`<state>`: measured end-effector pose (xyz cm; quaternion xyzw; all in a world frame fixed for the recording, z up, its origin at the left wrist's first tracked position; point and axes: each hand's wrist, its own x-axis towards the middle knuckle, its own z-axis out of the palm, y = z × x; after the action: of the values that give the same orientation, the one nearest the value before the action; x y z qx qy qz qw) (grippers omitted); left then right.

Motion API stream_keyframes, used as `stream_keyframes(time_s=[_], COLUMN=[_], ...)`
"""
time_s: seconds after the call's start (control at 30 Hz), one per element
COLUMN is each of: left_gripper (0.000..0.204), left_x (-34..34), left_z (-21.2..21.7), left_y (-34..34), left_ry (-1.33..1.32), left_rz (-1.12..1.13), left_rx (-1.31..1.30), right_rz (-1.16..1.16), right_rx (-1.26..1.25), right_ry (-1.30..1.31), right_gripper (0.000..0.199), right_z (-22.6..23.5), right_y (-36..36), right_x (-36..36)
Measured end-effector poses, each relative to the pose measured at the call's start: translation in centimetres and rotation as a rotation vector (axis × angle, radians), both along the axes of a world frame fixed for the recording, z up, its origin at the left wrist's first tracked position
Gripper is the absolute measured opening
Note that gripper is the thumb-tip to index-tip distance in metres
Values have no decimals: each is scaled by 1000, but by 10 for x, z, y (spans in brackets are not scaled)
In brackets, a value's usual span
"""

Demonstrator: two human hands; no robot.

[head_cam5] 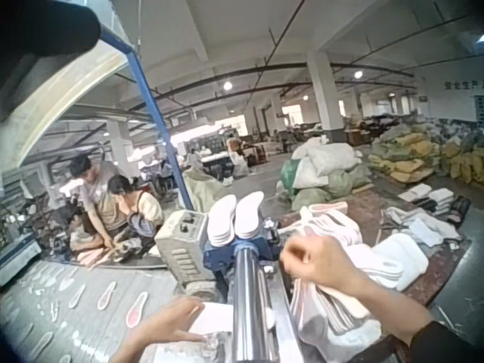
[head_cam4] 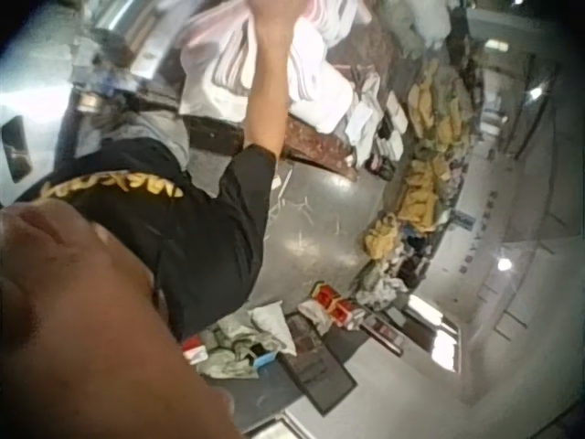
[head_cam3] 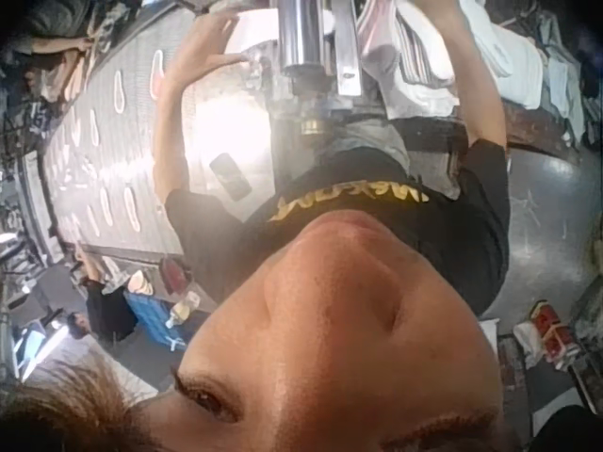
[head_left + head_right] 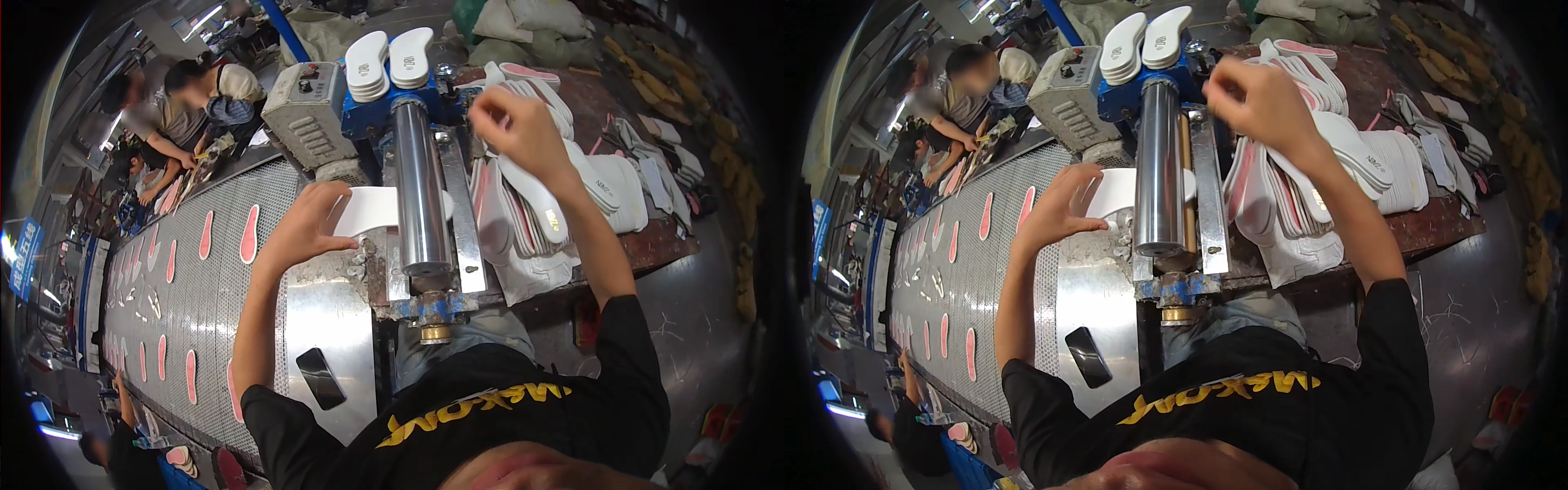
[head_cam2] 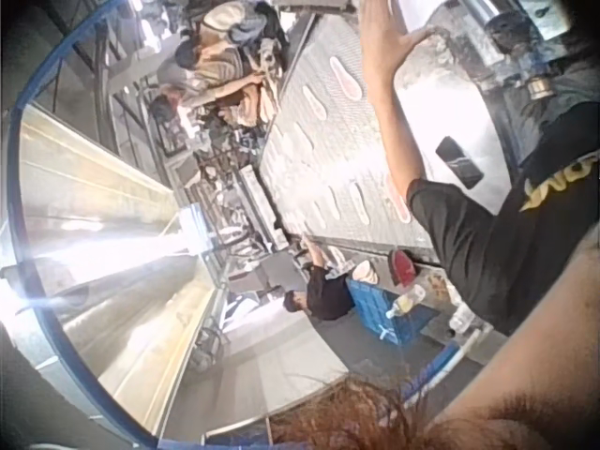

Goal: Applying adhesive to shoe insoles by passing them through a roller machine and placing them on a drying conveyor.

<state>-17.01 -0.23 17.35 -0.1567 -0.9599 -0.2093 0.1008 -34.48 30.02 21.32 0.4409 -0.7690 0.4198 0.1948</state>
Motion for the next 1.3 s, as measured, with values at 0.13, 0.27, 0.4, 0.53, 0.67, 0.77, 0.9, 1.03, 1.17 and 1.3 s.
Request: stream_keyframes(time_s=[0.13, 0.27, 0.4, 0.53, 0.67, 0.77, 0.9, 1.03, 1.17, 1.3], left_gripper=[78, 82, 72, 63, 50, 46, 43, 40, 38, 41], left_x=[27, 66, 137, 195, 233, 256, 269, 281, 326, 379], left_z=[-32, -113, -185, -224, -232, -245, -237, -235, -255, -269], left_y=[-39, -26, 21, 41, 44, 35, 35, 34, 12, 2], left_ry=[9, -509, -255, 211, 463, 560, 645, 736, 997, 1163], left_rz=[86, 35, 98, 247, 412, 516, 507, 565, 625, 830], left_rx=[-55, 1124, 1812, 2166, 2190, 2170, 2127, 2099, 2229, 2361], right_rz=[-113, -105, -256, -213, -219, -225, -270, -248, -207, -210], right_rx=[-198, -183, -105, -57, -31, -7, 48, 56, 93, 80], right_ry=[186, 179, 190, 157, 184, 153, 209, 190, 230, 249], right_gripper=[29, 27, 26, 31, 35, 36, 39, 41, 39, 38], right_z=[-10, -32, -36, -34, -40, -39, -38, -38, -38, -38], right_y=[-56, -69, -75, -79, -77, -76, -73, -70, -70, -79], right_x=[-79, -109, -111, -103, -119, -126, -134, -132, -140, -131])
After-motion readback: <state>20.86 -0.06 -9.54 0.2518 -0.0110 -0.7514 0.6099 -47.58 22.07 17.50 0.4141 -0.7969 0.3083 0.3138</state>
